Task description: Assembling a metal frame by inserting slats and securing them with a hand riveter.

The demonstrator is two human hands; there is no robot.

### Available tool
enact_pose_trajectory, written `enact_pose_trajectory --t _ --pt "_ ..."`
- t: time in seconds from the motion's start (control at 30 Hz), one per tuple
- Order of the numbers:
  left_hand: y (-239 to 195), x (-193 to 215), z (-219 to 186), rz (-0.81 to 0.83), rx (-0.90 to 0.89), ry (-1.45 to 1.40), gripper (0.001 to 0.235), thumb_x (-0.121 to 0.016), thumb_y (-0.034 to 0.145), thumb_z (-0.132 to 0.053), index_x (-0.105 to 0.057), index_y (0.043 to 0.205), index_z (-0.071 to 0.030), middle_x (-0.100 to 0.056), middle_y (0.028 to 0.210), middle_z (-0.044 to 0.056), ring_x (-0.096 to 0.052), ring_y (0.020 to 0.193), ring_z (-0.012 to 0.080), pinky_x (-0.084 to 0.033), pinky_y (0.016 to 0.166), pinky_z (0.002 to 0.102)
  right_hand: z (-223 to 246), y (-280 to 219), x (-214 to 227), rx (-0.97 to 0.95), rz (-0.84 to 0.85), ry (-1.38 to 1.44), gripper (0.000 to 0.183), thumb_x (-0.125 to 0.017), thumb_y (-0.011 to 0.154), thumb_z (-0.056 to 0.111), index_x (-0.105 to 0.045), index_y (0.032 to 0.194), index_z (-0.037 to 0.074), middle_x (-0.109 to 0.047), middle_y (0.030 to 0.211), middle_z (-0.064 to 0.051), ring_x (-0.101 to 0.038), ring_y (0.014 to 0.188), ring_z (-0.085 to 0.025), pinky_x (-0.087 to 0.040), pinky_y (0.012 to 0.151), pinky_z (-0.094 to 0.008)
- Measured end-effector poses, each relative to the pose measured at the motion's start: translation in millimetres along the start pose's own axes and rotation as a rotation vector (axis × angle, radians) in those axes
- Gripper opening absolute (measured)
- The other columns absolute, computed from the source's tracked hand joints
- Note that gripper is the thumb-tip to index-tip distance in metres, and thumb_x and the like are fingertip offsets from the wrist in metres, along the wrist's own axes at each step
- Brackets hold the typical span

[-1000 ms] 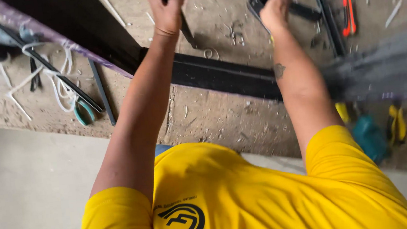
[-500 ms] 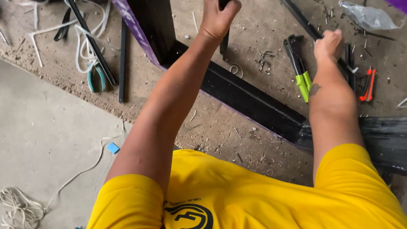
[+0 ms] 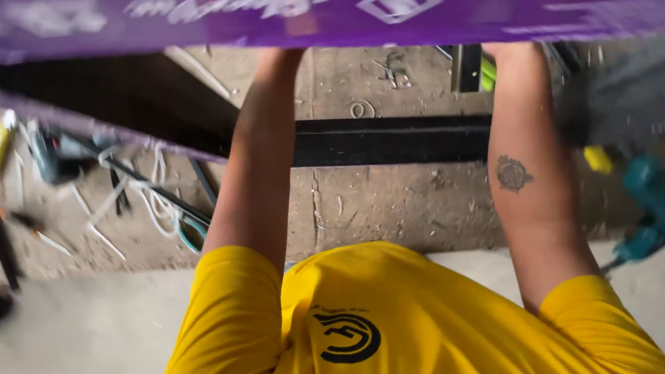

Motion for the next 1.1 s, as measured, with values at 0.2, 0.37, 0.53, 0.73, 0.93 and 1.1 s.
enact_pose_trajectory --t 0.2,0.37,0.53,0.73,0.93,1.1 --pt "-2 -70 54 0.325 -0.021 0.254 0.037 -0.058 0.074 -0.016 -0.058 0.111 -0.023 -0.067 0.092 0.002 -0.064 0.084 0.0326 -0.046 0.080 0.053 76 -168 -19 0.077 0.197 0.724 0.020 -0.043 0.110 -0.001 -0.055 0.096 0.006 -0.061 0.095 -0.018 -0.070 0.081 -0.033 -0.065 0.066 -0.043" --pt "-25 -145 161 0.498 -0.003 0.506 0.038 -0.059 0.077 -0.017 -0.057 0.114 -0.029 -0.075 0.099 0.002 -0.074 0.092 0.0368 -0.051 0.088 0.058 37 -244 -56 -0.355 -0.050 0.863 0.014 -0.072 0.091 0.011 -0.069 0.103 0.015 -0.075 0.091 -0.016 -0.078 0.074 -0.036 -0.066 0.055 -0.049" --pt "-41 -136 143 0.449 -0.116 0.574 0.066 -0.072 0.073 -0.019 -0.042 0.132 -0.019 -0.043 0.127 0.017 -0.049 0.118 0.0467 -0.044 0.094 0.057 22 -255 -83 -0.271 -0.082 0.827 0.020 -0.071 0.083 0.002 -0.056 0.093 0.010 -0.074 0.095 -0.023 -0.076 0.071 -0.033 -0.062 0.047 -0.044" --pt "-49 -115 56 0.365 0.459 -0.707 0.075 -0.065 0.095 -0.042 -0.030 0.157 -0.020 -0.038 0.151 0.030 -0.045 0.135 0.0586 -0.042 0.108 0.066 -31 -218 -101 0.146 -0.412 0.110 0.026 -0.069 0.072 0.001 -0.052 0.092 0.006 -0.051 0.071 -0.018 -0.055 0.062 -0.036 -0.043 0.053 -0.045" --pt "-108 -156 49 0.316 0.608 -1.120 0.054 -0.065 0.102 -0.026 -0.046 0.150 -0.009 -0.058 0.134 0.025 -0.064 0.111 0.0393 -0.055 0.093 0.050 17 -247 -164 0.476 -0.241 -0.397 0.053 -0.079 0.070 -0.002 -0.047 0.113 0.001 -0.042 0.118 -0.026 -0.054 0.105 -0.053 -0.050 0.093 -0.056" --pt "-101 -78 25 0.278 0.474 -1.053 0.035 -0.054 0.107 -0.026 -0.069 0.126 -0.001 -0.072 0.081 0.017 -0.065 0.071 0.0204 -0.053 0.067 0.027 23 -277 -169 0.603 0.117 -0.359 0.056 -0.082 0.083 0.021 -0.057 0.131 0.008 -0.043 0.141 -0.021 -0.061 0.118 -0.047 -0.059 0.093 -0.051"
Point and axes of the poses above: each hand's wrist, its own y-axis towards the middle knuckle, its own x-axis out of the back of the hand, z = x × y, the point moved 8 cm from there along y, towards the middle knuckle
